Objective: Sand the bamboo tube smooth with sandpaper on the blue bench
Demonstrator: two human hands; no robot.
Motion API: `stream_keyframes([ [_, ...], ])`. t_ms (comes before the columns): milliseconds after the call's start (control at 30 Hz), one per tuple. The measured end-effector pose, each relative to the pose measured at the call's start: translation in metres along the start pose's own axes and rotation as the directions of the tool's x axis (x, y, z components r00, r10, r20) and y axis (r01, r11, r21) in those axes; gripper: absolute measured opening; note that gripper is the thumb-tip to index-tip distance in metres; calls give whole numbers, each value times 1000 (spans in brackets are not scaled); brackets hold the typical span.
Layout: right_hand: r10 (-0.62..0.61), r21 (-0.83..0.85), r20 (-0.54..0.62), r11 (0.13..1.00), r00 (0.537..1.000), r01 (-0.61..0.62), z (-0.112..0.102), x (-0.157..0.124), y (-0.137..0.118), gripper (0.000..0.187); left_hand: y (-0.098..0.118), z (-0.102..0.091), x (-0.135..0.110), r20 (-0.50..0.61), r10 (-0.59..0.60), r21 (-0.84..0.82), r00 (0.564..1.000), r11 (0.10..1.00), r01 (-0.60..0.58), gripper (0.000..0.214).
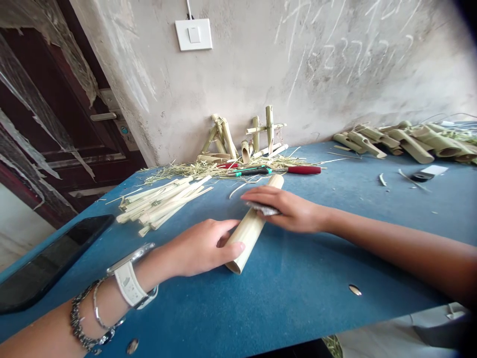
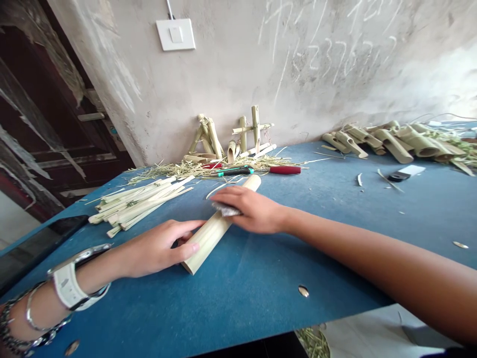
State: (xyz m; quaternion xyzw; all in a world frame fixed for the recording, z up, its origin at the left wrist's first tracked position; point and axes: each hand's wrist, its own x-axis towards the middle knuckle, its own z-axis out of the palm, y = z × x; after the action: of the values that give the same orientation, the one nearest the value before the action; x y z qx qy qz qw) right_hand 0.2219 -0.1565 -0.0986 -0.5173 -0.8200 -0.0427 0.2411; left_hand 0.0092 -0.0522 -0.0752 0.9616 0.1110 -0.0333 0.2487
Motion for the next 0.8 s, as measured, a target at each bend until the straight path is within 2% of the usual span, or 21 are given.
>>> stream_keyframes([
  [67, -128, 45, 85, 991, 988, 125, 1, 3, -15, 46, -2, 0, 1, -6, -7, 40, 1000, 999, 7, 34],
  [133, -178, 41, 133, 984, 975, 174, -1, 3, -17, 48, -2, 0, 1, -1, -11, 64, 1000, 998, 11, 36],
  [200, -136, -11, 139, 990, 981, 139, -4, 1, -5, 49, -3, 0, 0, 10, -4, 52, 1000, 999, 4, 37],
  [333, 69, -150, 69, 987, 995, -58, -11, -8, 32, 50, -3, -1, -2, 32, -3, 29, 999, 1000, 2, 44],
  [400, 129, -170, 44, 978, 991, -120, -11, -10, 37, 53, -2, -2, -2, 37, -9, 33, 999, 999, 8, 45],
  [467, 102, -149, 44, 984, 994, -94, -7, -9, 29, 56, -2, -3, -2, 38, -10, 37, 999, 999, 9, 45],
  [600, -102, -33, 112, 994, 988, 106, 3, -2, -7, 64, 0, -2, 0, 9, -18, 98, 1000, 995, 17, 42],
  [667, -163, 9, 141, 986, 976, 164, 4, 1, -14, 64, -1, -2, 0, -8, -22, 133, 1000, 991, 22, 41],
  [733, -157, -16, 148, 987, 976, 161, 2, 0, -6, 62, -1, -2, 0, -8, -9, 138, 1000, 990, 10, 42],
  [800, -49, -109, 108, 992, 993, 61, -1, -4, 13, 60, -2, -3, -1, 3, 8, 123, 1000, 992, -8, 44],
])
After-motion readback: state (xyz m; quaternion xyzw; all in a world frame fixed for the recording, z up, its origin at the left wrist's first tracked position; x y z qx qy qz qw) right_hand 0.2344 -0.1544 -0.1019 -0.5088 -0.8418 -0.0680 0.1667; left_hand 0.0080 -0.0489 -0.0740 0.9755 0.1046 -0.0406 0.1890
